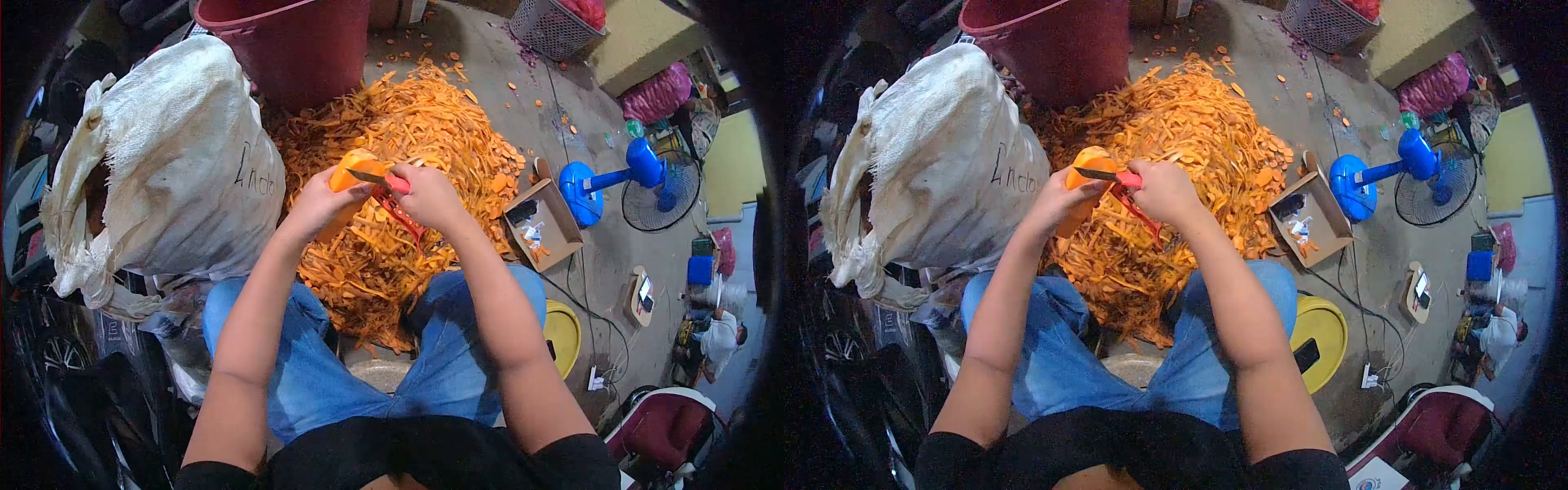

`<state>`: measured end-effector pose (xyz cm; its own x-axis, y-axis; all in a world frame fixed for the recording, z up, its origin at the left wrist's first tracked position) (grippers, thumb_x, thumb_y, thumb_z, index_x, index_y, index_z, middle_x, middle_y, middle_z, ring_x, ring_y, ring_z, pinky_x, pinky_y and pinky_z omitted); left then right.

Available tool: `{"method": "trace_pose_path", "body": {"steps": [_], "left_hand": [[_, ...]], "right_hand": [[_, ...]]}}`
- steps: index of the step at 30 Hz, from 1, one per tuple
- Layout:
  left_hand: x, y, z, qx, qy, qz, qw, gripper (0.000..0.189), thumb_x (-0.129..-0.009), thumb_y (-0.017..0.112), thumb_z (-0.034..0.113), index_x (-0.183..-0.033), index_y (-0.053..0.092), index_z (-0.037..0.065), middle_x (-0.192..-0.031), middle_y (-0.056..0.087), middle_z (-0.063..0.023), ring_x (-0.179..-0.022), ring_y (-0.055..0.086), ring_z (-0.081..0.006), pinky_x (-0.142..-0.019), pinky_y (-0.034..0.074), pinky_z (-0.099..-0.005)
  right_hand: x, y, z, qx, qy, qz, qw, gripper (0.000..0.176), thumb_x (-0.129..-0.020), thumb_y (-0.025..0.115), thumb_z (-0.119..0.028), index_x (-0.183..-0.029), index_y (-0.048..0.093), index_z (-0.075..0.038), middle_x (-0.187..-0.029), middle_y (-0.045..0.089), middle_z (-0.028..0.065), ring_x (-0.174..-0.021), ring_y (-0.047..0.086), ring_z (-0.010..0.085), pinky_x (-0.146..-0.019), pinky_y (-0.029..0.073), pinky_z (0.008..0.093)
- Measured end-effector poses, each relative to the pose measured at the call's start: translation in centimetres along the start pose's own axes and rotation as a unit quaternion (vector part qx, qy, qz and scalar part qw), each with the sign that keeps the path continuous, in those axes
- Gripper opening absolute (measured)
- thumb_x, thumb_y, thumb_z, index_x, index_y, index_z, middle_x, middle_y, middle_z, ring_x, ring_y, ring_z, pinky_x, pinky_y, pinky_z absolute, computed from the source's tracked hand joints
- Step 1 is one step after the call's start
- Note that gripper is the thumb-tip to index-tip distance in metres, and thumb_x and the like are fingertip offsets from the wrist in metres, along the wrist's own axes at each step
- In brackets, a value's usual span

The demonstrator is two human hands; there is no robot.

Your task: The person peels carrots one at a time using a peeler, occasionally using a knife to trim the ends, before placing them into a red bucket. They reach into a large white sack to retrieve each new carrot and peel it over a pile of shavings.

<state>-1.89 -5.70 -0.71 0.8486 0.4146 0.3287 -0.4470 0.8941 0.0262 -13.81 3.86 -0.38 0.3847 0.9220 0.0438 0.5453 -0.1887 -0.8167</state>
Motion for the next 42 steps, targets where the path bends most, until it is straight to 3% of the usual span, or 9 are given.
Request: {"method": "trace_pose_path", "body": {"steps": [5,7,9,12,15,17,21,27,42], "left_hand": [[-0.8,-0.4,-0.5,0.012,-0.003,0.036,0.999,0.032,-0.07,0.061,0.026,-0.092,0.051,0.003,-0.071,0.053,0.0001,-0.058,0.047,-0.0067,-0.052,0.037,-0.0196],[-1.3,-1.1,-0.9,0.029,-0.035,0.102,0.994,0.033,-0.069,0.062,0.025,-0.091,0.051,0.002,-0.07,0.054,-0.0013,-0.055,0.048,-0.0076,-0.049,0.038,-0.0201],[-1.2,-1.5,-0.3,-0.003,-0.034,0.147,0.989,0.034,-0.069,0.062,0.024,-0.091,0.05,0.002,-0.07,0.054,-0.0018,-0.053,0.048,-0.0079,-0.048,0.039,-0.0207],[-1.4,-2.6,-0.7,-0.036,0.001,0.214,0.976,0.034,-0.069,0.062,0.022,-0.091,0.05,0.001,-0.07,0.054,-0.0027,-0.052,0.049,-0.0088,-0.046,0.04,-0.0221],[-0.9,-2.6,-0.2,-0.029,-0.011,0.204,0.979,0.033,-0.07,0.061,0.024,-0.091,0.05,0.001,-0.072,0.054,-0.0034,-0.056,0.05,-0.0092,-0.049,0.041,-0.0219],[-0.7,-1.7,-0.6,0.09,-0.054,0.081,0.991,0.034,-0.07,0.06,0.026,-0.093,0.05,0.003,-0.076,0.054,-0.0034,-0.061,0.05,-0.0093,-0.051,0.041,-0.0218],[-0.5,-0.1,-0.3,0.048,-0.047,0.043,0.997,0.035,-0.07,0.06,0.027,-0.095,0.051,0.004,-0.077,0.053,-0.0015,-0.063,0.05,-0.0087,-0.053,0.042,-0.0221],[-0.7,-0.3,-0.6,0.068,-0.053,0.03,0.996,0.033,-0.07,0.06,0.026,-0.093,0.051,0.004,-0.075,0.053,-0.001,-0.062,0.05,-0.0086,-0.052,0.041,-0.0221],[-0.4,0.2,-0.4,0.05,-0.035,-0.006,0.998,0.035,-0.07,0.059,0.027,-0.094,0.049,0.004,-0.074,0.05,-0.0017,-0.061,0.049,-0.0092,-0.047,0.042,-0.0226]], "right_hand": [[0.0,-0.3,0.2,-0.031,0.023,0.008,0.999,0.015,-0.065,0.049,-0.015,-0.076,0.053,-0.006,-0.07,0.055,0.0172,-0.068,0.053,0.0323,-0.061,0.042,0.0395],[0.0,-0.4,0.7,-0.047,0.031,0.012,0.998,0.015,-0.065,0.049,-0.015,-0.076,0.053,-0.006,-0.07,0.055,0.0175,-0.068,0.053,0.0324,-0.061,0.042,0.0394],[-0.2,-0.6,1.5,-0.044,0.012,0.04,0.998,0.019,-0.073,0.052,-0.023,-0.078,0.052,-0.005,-0.068,0.054,0.0172,-0.065,0.052,0.0332,-0.056,0.04,0.0379],[-0.3,-1.2,2.5,0.014,0.037,0.049,0.998,0.02,-0.073,0.052,-0.024,-0.077,0.052,-0.005,-0.066,0.053,0.017,-0.064,0.051,0.0332,-0.055,0.039,0.0374],[-0.3,-1.4,2.6,0.0,0.058,0.049,0.997,0.021,-0.075,0.05,-0.027,-0.076,0.051,-0.006,-0.065,0.053,0.0162,-0.062,0.05,0.033,-0.054,0.039,0.0365],[-0.4,-1.4,2.2,-0.017,0.067,0.039,0.997,0.022,-0.074,0.05,-0.028,-0.076,0.052,-0.006,-0.067,0.054,0.017,-0.065,0.051,0.0331,-0.056,0.04,0.038],[-0.5,-1.0,2.2,-0.058,0.087,0.012,0.994,0.024,-0.074,0.05,-0.03,-0.079,0.053,-0.007,-0.07,0.055,0.0174,-0.067,0.052,0.0333,-0.058,0.04,0.0391],[-0.4,-0.8,1.6,-0.076,0.034,-0.014,0.996,0.022,-0.073,0.052,-0.029,-0.08,0.053,-0.008,-0.07,0.055,0.017,-0.066,0.052,0.0333,-0.057,0.041,0.0382],[-0.6,-0.2,2.1,-0.023,0.001,0.006,1.0,0.019,-0.068,0.052,-0.024,-0.08,0.054,-0.01,-0.069,0.055,0.0161,-0.066,0.053,0.0324,-0.058,0.042,0.0392]]}}
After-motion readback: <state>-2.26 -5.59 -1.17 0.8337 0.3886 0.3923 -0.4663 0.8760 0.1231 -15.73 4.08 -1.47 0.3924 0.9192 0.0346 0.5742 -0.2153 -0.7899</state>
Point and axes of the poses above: each hand's wrist, its own x-axis away from the middle knuckle, its own y-axis out of the palm, z = x × y, the point moved 4 cm from there along -x, towards the middle knuckle
